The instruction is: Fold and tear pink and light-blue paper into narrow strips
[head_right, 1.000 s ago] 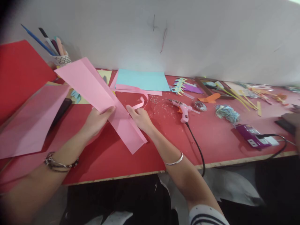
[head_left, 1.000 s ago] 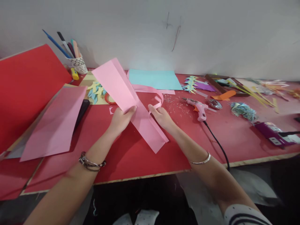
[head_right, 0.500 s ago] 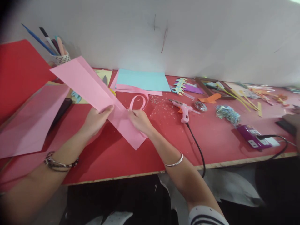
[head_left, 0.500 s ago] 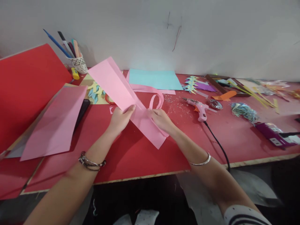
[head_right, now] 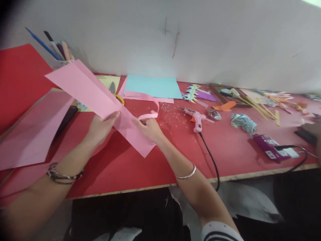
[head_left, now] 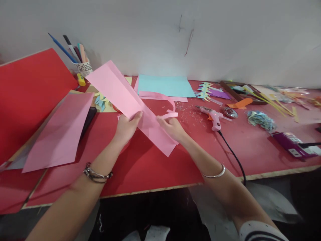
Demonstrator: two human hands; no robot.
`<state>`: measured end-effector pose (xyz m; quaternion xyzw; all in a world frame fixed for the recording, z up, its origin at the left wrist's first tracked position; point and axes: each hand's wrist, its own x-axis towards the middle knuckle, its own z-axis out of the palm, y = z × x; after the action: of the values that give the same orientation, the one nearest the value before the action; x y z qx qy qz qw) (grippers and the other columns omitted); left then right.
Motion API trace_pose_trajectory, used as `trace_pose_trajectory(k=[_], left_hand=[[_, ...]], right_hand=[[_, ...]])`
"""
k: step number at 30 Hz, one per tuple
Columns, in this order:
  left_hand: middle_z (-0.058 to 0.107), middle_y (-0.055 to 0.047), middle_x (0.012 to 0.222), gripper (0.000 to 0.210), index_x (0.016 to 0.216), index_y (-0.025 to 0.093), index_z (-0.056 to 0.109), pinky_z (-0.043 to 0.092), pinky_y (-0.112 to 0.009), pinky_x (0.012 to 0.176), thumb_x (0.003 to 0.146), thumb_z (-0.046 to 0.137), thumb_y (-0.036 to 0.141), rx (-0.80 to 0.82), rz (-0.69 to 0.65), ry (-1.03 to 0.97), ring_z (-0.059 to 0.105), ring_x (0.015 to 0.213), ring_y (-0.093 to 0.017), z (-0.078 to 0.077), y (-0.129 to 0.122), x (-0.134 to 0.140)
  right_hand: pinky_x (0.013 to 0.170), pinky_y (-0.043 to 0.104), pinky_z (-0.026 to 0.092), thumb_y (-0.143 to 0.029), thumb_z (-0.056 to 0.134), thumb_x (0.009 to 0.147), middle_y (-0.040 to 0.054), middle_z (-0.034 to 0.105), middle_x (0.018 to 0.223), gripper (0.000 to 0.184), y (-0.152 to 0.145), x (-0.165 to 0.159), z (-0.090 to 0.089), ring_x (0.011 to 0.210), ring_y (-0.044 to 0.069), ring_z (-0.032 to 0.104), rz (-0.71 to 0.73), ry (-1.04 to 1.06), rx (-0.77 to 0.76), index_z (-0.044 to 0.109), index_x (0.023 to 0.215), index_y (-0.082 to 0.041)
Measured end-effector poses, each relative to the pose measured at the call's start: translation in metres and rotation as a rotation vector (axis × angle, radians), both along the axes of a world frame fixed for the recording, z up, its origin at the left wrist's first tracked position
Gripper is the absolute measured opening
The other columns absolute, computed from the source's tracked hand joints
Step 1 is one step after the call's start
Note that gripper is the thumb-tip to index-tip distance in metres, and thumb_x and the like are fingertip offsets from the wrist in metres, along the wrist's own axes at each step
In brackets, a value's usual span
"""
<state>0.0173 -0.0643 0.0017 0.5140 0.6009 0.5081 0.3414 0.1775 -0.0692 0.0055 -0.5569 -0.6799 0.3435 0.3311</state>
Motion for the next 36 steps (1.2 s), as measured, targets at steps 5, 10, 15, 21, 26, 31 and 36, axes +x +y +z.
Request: trace_pose_trajectory(k=[5,10,15,21,26,31,36], left_hand=[[0.067,-0.008,0.088,0.029,0.081,0.017,0.061,0.048,-0.029,0.078,0.066,0.057,0.041,0.06,-0.001,-0.021,0.059,0.094,-0.023,-0.0024,0.0016,-0.0005],[0.067,-0.008,0.08,0.03,0.076,0.015,0.061,0.05,-0.028,0.067,0.067,0.055,0.044,0.013,0.002,-0.022,0.061,0.085,-0.023,-0.0024,0.0003,0.0009],[0.066,-0.006,0.072,0.03,0.077,0.016,0.061,0.05,-0.028,0.062,0.066,0.056,0.044,-0.057,-0.158,0.072,0.061,0.08,-0.024,-0.0031,-0.0045,0.0061],[0.065,-0.006,0.069,0.027,0.074,0.017,0.06,0.048,-0.029,0.068,0.071,0.05,0.042,-0.037,-0.107,0.137,0.06,0.085,-0.025,0.0002,-0.002,0.0034],[0.062,-0.005,0.062,0.03,0.073,0.016,0.06,0.048,-0.03,0.067,0.072,0.047,0.043,-0.026,-0.066,0.147,0.06,0.081,-0.026,0.0007,0.0001,0.0007],[0.061,-0.005,0.06,0.029,0.073,0.016,0.059,0.048,-0.029,0.066,0.07,0.049,0.043,0.015,-0.058,0.121,0.06,0.08,-0.024,-0.0011,0.0004,0.0016],[0.059,-0.004,0.057,0.028,0.07,0.016,0.058,0.048,-0.029,0.065,0.07,0.048,0.043,-0.008,-0.048,0.135,0.06,0.078,-0.024,-0.0007,0.0007,0.0021]], right_hand=[[0.045,0.023,0.019,-0.036,0.044,0.078,-0.0062,0.023,0.047,0.041,-0.0009,-0.0008,-0.0011,0.044,0.006,0.024,-0.011,-0.158,0.068,0.023,0.048,-0.02],[0.044,0.023,0.019,-0.03,0.039,0.082,-0.0062,0.022,0.042,0.041,0.0013,-0.0006,0.0029,0.04,0.005,0.024,-0.043,-0.171,0.046,0.021,0.046,-0.019],[0.045,0.023,0.021,-0.03,0.036,0.083,-0.0054,0.027,0.043,0.041,0.0018,-0.0029,0.0033,0.041,0.005,0.028,-0.046,-0.124,0.021,0.025,0.046,-0.019],[0.045,0.023,0.021,-0.031,0.036,0.082,-0.0052,0.028,0.043,0.04,0.0052,-0.001,0.004,0.042,0.006,0.031,-0.088,-0.059,-0.032,0.026,0.045,-0.019],[0.046,0.022,0.025,-0.04,0.034,0.081,-0.0048,0.033,0.048,0.037,0.0039,0.0009,0.0039,0.046,0.007,0.033,-0.089,0.03,-0.083,0.033,0.05,-0.019],[0.048,0.022,0.024,-0.04,0.047,0.075,-0.0056,0.031,0.051,0.035,-0.002,-0.0022,0.0005,0.049,0.007,0.031,0.047,-0.083,0.063,0.03,0.052,-0.019],[0.046,0.024,0.018,-0.029,0.04,0.079,-0.0056,0.025,0.048,0.036,-0.0012,-0.0041,0.0011,0.045,0.006,0.026,-0.024,-0.174,0.018,0.023,0.049,-0.019]])
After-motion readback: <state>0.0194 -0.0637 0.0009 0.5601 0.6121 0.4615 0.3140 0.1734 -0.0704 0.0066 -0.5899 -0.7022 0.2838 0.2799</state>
